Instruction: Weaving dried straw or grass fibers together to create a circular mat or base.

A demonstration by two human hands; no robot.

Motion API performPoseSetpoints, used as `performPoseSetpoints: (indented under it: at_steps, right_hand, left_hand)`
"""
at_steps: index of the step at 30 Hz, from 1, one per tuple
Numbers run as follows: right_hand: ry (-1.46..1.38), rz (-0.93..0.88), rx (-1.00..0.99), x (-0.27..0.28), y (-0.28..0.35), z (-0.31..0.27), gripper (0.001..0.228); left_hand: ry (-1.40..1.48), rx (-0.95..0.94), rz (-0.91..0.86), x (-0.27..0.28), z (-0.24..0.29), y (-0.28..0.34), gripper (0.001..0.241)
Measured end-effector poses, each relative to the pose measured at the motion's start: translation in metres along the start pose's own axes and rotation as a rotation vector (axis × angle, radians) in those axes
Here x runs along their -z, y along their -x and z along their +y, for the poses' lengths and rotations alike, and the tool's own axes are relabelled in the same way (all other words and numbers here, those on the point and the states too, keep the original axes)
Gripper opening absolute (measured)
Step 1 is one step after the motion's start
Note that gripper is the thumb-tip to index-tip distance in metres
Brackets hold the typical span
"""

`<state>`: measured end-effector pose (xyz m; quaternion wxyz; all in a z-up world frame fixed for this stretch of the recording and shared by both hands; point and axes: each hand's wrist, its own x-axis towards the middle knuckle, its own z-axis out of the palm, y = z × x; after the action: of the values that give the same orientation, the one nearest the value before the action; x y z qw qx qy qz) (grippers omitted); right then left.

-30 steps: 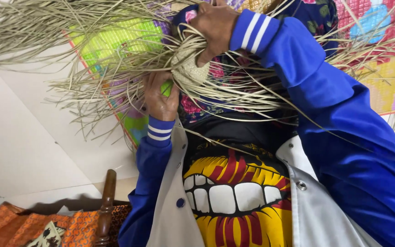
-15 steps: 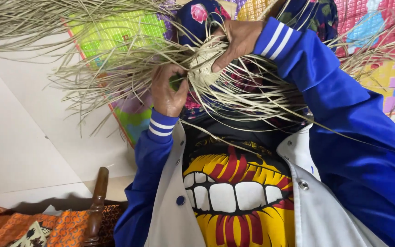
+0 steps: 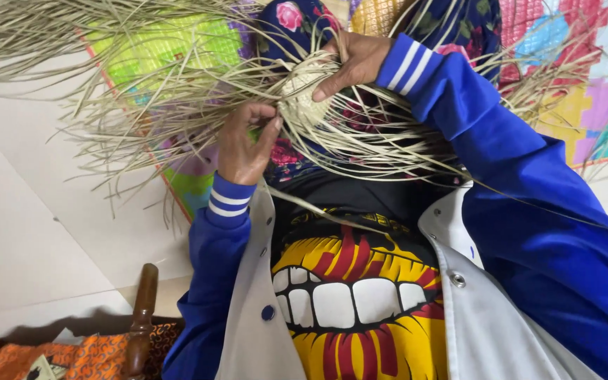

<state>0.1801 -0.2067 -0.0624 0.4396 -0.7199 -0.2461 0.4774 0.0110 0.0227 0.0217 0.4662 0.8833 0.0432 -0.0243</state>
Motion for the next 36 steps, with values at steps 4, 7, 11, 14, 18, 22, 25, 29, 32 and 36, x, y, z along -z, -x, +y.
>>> performPoseSetpoints:
  at_steps: [4,7,11,14,18,22,25,29,32,36]
  right_hand:
    - [0.027,-0.060,0.074,0.004,0.004,-0.010,0.042]
    - [0.204,-0.085,-0.256,0.005,0.011,-0.028,0.111]
    - [-0.018,-0.140,-0.081,-0.011,-0.003,-0.007,0.046]
    - [-0.081,-0.131,-0.056,-0.012,0.003,-0.013,0.044]
    - [-0.065,-0.083,-0.128,-0.015,0.002,-0.008,0.056]
    - [0.062,-0.048,-0.164,-0.019,0.006,-0.004,0.073]
    - [0.042,-0.020,-0.220,-0.025,0.002,0.005,0.091]
    - [-0.162,-0.037,0.054,-0.026,0.000,0.014,0.036]
    - [-0.172,-0.052,0.089,-0.026,0.001,0.008,0.029]
    - [-0.086,-0.033,0.041,-0.029,-0.004,0.017,0.033]
  left_hand:
    - [0.105,0.064,-0.075,0.000,-0.005,-0.001,0.015]
    - [0.118,0.059,-0.093,0.002,-0.008,-0.004,0.015]
    - [0.149,0.053,-0.178,0.003,-0.012,-0.001,0.013]
    - [0.227,0.066,-0.226,0.005,-0.009,0.000,0.011]
    - [0.094,0.024,-0.210,0.008,-0.008,-0.005,0.006]
    - [0.109,0.021,-0.220,0.005,-0.008,-0.007,0.005]
    - [0.093,-0.028,-0.182,0.003,-0.003,-0.009,0.008]
    - [0.087,-0.009,-0.191,0.002,-0.002,-0.010,0.005]
    - [0.072,-0.018,-0.183,0.001,-0.006,-0.008,0.006]
    - [0.091,-0.011,-0.195,-0.001,-0.011,-0.006,0.008]
